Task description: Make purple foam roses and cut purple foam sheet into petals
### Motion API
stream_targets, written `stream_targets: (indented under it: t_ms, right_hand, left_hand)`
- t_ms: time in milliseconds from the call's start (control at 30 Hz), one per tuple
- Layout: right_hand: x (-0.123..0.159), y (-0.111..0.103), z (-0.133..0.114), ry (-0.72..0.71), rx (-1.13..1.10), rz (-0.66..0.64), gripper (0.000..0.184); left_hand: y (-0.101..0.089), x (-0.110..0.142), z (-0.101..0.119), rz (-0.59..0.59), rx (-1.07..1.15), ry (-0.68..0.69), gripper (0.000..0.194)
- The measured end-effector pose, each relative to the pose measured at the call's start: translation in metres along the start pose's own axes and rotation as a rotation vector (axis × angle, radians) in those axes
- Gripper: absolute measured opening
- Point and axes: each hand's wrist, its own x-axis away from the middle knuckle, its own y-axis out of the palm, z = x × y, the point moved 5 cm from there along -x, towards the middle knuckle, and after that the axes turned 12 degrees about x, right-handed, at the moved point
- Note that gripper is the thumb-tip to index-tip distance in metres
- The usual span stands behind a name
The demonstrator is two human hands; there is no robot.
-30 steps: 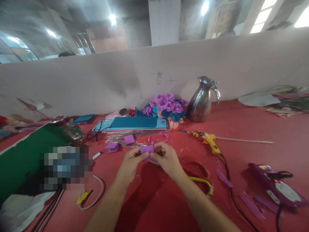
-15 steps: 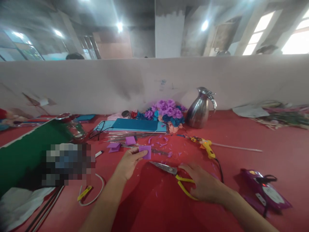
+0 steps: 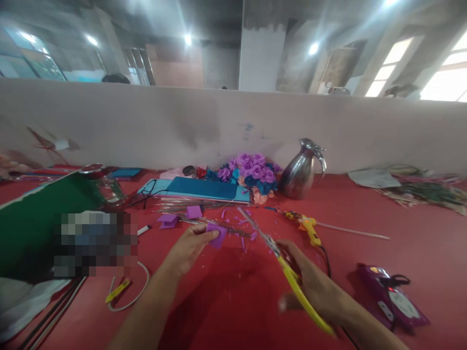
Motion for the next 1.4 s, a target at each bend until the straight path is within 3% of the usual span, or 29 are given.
stream_targets:
  t_ms: [300, 700, 967, 1167, 1400]
  right_hand:
    - [-0.014, 0.013, -0.022, 0.031, 0.374, 0.041, 0.067]
    - [-0.026, 0.005, -0.039, -0.078, 0.355, 0.076, 0.048]
    - [-0.025, 0.003, -0.046, -0.084, 0.337, -0.016, 0.023]
    - [-0.025, 0.001, -0.051, -0.149, 0.503, -0.055, 0.019]
    - [-0.023, -0.001, -0.046, -0.273, 0.728, 0.021, 0.042]
  left_hand:
    - [0.009, 0.002, 0.001, -0.128, -0.060, 0.036, 0.015]
    - [0.010, 0.004, 0.002, -0.151, -0.080, 0.033, 0.013]
    - [0.011, 0.006, 0.003, -0.172, -0.076, 0.021, 0.014]
    - [0.011, 0.006, 0.004, -0.147, -0.055, 0.027, 0.010]
    - [0.014, 0.007, 0.006, -0.146, -0.064, 0.026, 0.011]
